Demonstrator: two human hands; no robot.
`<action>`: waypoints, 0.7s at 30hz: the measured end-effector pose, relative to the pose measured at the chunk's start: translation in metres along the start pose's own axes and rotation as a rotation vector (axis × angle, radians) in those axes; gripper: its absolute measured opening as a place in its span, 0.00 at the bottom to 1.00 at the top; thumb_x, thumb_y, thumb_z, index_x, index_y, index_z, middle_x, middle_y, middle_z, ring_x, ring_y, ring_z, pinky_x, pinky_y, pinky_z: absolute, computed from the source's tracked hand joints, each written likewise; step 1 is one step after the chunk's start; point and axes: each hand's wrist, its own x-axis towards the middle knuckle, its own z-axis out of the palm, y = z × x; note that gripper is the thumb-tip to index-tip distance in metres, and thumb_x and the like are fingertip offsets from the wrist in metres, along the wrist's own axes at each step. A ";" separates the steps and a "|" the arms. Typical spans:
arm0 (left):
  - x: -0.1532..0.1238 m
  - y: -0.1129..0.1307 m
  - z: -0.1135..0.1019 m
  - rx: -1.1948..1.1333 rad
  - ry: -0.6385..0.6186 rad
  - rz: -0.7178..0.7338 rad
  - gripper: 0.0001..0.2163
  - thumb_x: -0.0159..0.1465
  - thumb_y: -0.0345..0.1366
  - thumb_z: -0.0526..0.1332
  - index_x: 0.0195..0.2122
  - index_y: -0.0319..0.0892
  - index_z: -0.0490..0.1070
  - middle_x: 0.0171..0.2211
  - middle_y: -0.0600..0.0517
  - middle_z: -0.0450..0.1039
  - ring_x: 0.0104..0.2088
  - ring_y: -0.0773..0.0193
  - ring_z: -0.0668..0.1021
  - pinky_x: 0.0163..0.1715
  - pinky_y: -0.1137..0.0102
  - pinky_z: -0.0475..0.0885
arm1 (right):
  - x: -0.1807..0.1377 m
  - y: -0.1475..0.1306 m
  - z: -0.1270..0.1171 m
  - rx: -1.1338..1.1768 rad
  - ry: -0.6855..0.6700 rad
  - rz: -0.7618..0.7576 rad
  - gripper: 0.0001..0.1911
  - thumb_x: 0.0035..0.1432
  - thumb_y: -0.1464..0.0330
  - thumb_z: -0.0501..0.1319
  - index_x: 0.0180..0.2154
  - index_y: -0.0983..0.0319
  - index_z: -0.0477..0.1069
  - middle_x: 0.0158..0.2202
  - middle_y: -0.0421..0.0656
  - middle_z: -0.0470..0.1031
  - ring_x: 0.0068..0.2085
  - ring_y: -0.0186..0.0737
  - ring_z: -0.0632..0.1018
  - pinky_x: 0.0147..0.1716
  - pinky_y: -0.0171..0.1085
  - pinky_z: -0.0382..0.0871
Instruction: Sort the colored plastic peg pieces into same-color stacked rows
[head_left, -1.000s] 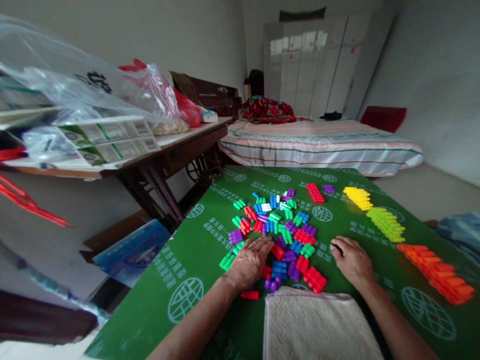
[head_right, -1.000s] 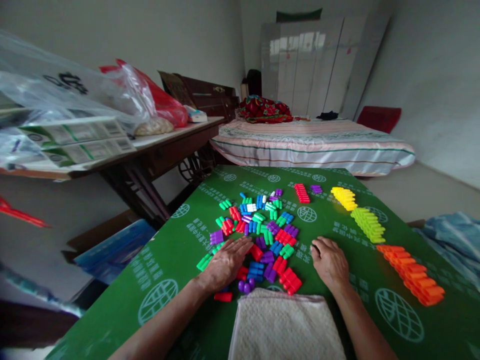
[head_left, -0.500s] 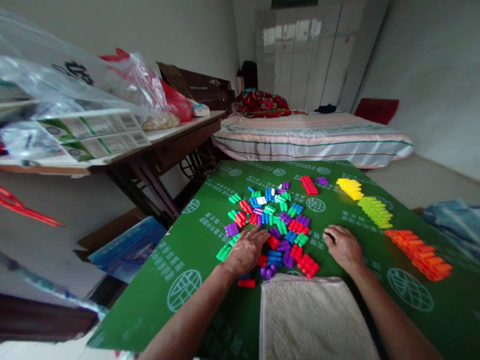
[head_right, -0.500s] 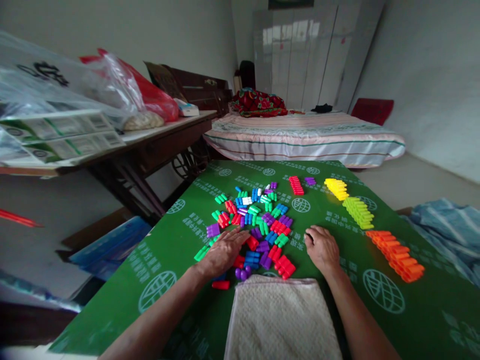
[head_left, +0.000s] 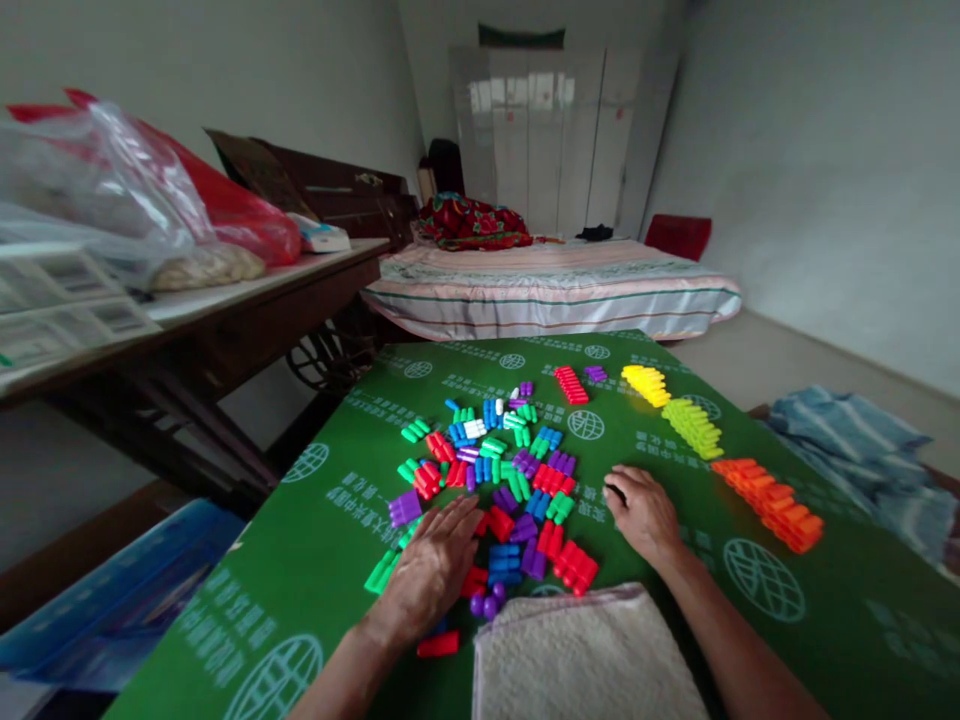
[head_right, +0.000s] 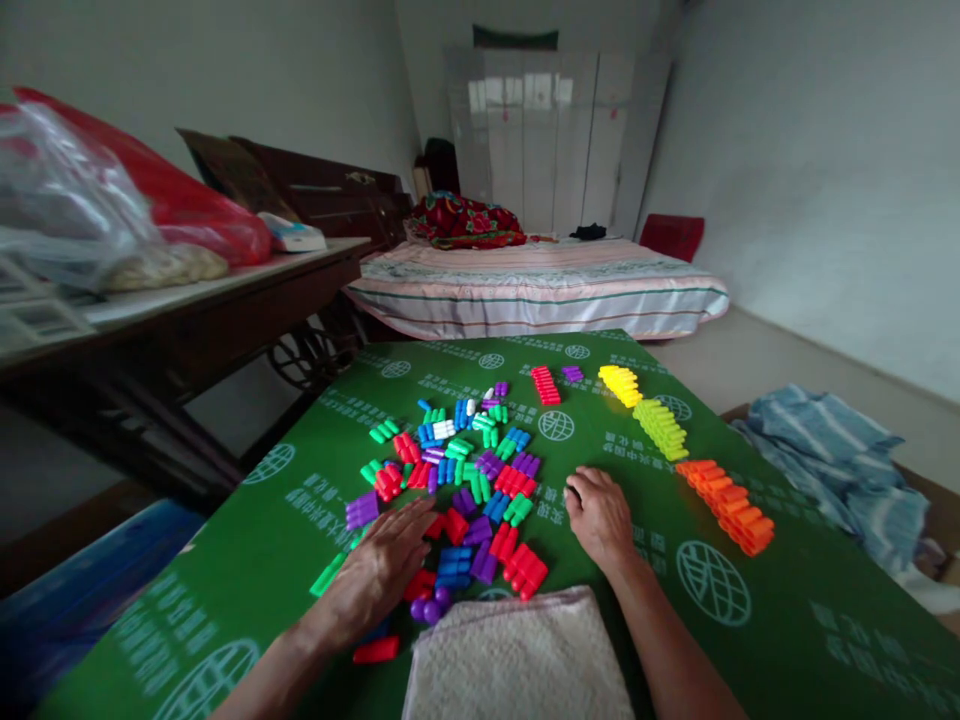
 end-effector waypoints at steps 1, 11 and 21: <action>-0.002 -0.002 0.002 0.014 0.062 0.023 0.18 0.66 0.34 0.48 0.55 0.45 0.66 0.58 0.46 0.68 0.58 0.56 0.70 0.56 0.55 0.69 | 0.000 -0.001 0.000 -0.001 0.002 0.007 0.11 0.59 0.70 0.54 0.37 0.61 0.76 0.42 0.48 0.78 0.44 0.45 0.75 0.45 0.42 0.69; -0.032 0.033 -0.033 0.125 0.187 0.243 0.19 0.61 0.46 0.59 0.51 0.48 0.68 0.53 0.50 0.73 0.53 0.61 0.75 0.52 0.67 0.73 | -0.001 -0.001 0.001 0.005 -0.006 0.013 0.10 0.58 0.70 0.55 0.37 0.60 0.76 0.43 0.48 0.77 0.45 0.45 0.75 0.46 0.42 0.69; -0.049 0.041 -0.015 0.088 0.119 0.148 0.20 0.62 0.47 0.57 0.53 0.47 0.67 0.56 0.47 0.70 0.58 0.54 0.70 0.55 0.58 0.71 | -0.003 0.003 0.000 0.011 0.001 -0.021 0.12 0.60 0.68 0.53 0.37 0.61 0.76 0.43 0.49 0.77 0.44 0.45 0.76 0.46 0.43 0.69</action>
